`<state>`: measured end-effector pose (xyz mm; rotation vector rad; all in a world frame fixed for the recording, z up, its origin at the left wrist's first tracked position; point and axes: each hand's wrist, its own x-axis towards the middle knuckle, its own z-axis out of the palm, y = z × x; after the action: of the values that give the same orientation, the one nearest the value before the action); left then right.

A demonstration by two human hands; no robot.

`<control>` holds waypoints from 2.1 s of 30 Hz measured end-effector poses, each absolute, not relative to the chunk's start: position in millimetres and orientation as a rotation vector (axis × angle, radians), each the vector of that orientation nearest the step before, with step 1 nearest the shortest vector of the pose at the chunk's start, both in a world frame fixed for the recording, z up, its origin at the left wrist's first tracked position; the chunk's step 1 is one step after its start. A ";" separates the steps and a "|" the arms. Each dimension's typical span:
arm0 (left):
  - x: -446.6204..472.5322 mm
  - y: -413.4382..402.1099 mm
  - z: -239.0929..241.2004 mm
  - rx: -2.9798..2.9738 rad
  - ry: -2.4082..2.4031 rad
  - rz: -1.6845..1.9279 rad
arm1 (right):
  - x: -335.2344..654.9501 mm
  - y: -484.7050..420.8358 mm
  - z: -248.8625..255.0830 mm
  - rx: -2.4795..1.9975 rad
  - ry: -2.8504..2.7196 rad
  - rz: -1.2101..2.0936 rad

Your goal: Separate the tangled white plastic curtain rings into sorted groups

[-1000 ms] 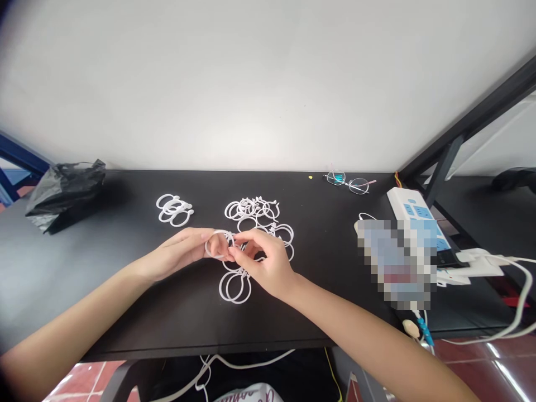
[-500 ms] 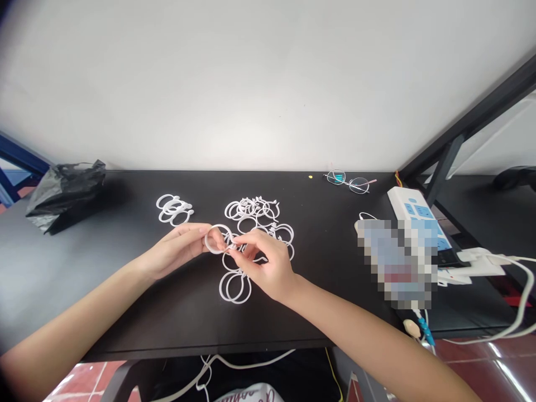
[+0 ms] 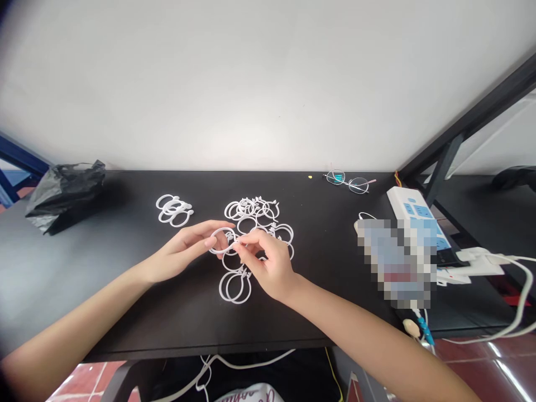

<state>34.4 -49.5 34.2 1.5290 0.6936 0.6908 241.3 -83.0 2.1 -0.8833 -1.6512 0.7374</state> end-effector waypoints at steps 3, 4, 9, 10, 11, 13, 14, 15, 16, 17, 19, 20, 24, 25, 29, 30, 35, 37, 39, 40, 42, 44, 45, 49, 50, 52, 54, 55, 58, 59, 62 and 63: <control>33.5 -50.6 32.0 1.590 0.687 0.679 | 240.6 -83.6 3.8 -0.889 -1.668 0.756; 32.7 -50.5 30.9 1.611 0.702 0.679 | 240.3 -83.8 4.3 -0.886 -1.673 0.757; 29.2 -48.7 26.1 1.662 0.724 0.700 | 240.1 -83.9 4.8 -0.850 -1.654 0.811; 28.7 -48.3 25.7 1.669 0.726 0.698 | 240.2 -83.9 4.9 -0.850 -1.650 0.827; 28.5 -48.0 25.6 1.676 0.730 0.695 | 240.3 -84.0 4.9 -0.852 -1.647 0.842; 28.3 -47.6 25.9 1.688 0.741 0.689 | 240.2 -84.4 5.2 -0.851 -1.638 0.866; 28.3 -47.6 26.2 1.692 0.746 0.688 | 239.9 -84.7 5.4 -0.848 -1.631 0.876; 28.4 -47.7 26.4 1.696 0.750 0.688 | 239.6 -85.2 5.5 -0.842 -1.624 0.884; 28.5 -47.9 26.7 1.701 0.753 0.686 | 239.2 -85.8 5.5 -0.836 -1.619 0.890; 28.6 -48.3 26.9 1.704 0.754 0.685 | 238.8 -86.4 5.3 -0.827 -1.616 0.888; 28.5 -49.3 27.3 1.711 0.754 0.678 | 238.0 -87.6 4.5 -0.815 -1.616 0.865; 28.3 -49.8 27.6 1.715 0.758 0.674 | 237.6 -88.0 3.9 -0.808 -1.618 0.852; 26.8 -49.7 29.9 1.755 0.774 0.657 | 237.4 -87.2 1.7 -0.776 -1.619 0.837; 26.4 -49.2 30.6 1.785 0.772 0.656 | 237.7 -86.5 1.5 -0.770 -1.623 0.835; 26.1 -47.6 32.4 1.951 0.780 0.681 | 238.9 -83.7 1.4 -0.787 -1.662 0.788; 26.5 -47.7 32.3 1.980 0.786 0.687 | 239.1 -83.4 1.5 -0.792 -1.669 0.761; 28.6 -49.5 30.5 2.035 0.840 0.692 | 239.5 -84.5 2.3 -0.827 -1.692 0.723; 27.2 -47.3 29.4 2.143 0.909 0.723 | 239.4 -84.8 2.5 -0.831 -1.694 0.750; 23.5 -42.0 27.6 2.367 1.040 0.761 | 239.3 -84.7 2.4 -0.830 -1.687 0.755; 20.7 -38.3 26.4 2.500 1.137 0.766 | 239.3 -84.6 2.3 -0.831 -1.684 0.752; 13.8 -30.2 23.7 2.719 1.371 0.718 | 239.2 -84.2 2.0 -0.836 -1.685 0.745; 5.8 -22.7 21.1 2.811 1.595 0.648 | 239.2 -84.0 1.7 -0.834 -1.684 0.745; 1.9 -19.8 20.0 2.822 1.697 0.631 | 239.2 -83.9 1.6 -0.831 -1.682 0.747; -11.4 -14.6 17.9 2.768 2.041 0.593 | 239.3 -83.5 1.1 -0.816 -1.670 0.770; -13.9 -14.5 17.5 2.742 2.100 0.569 | 239.4 -83.4 0.9 -0.818 -1.668 0.774; -17.7 -14.8 16.5 2.703 2.172 0.487 | 239.6 -83.2 0.5 -0.822 -1.664 0.779; -20.1 -15.1 14.9 2.700 2.203 0.369 | 239.7 -83.3 0.1 -0.823 -1.663 0.780; -20.8 -15.3 14.1 2.707 2.213 0.309 | 239.8 -83.5 -0.1 -0.823 -1.664 0.778; -21.5 -15.6 12.8 2.723 2.235 0.171 | 239.9 -84.1 -0.2 -0.824 -1.668 0.776; -21.4 -15.7 12.8 2.721 2.241 0.144 | 239.9 -84.3 0.0 -0.825 -1.669 0.777; -21.2 -16.1 13.2 2.705 2.253 0.104 | 240.0 -84.3 0.9 -0.829 -1.675 0.773; -21.4 -16.2 13.3 2.701 2.253 0.103 | 240.0 -84.2 1.3 -0.831 -1.679 0.769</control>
<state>-21.4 -16.2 13.3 2.7008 2.2534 0.1027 240.0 -84.2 1.3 -0.8312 -1.6791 0.7686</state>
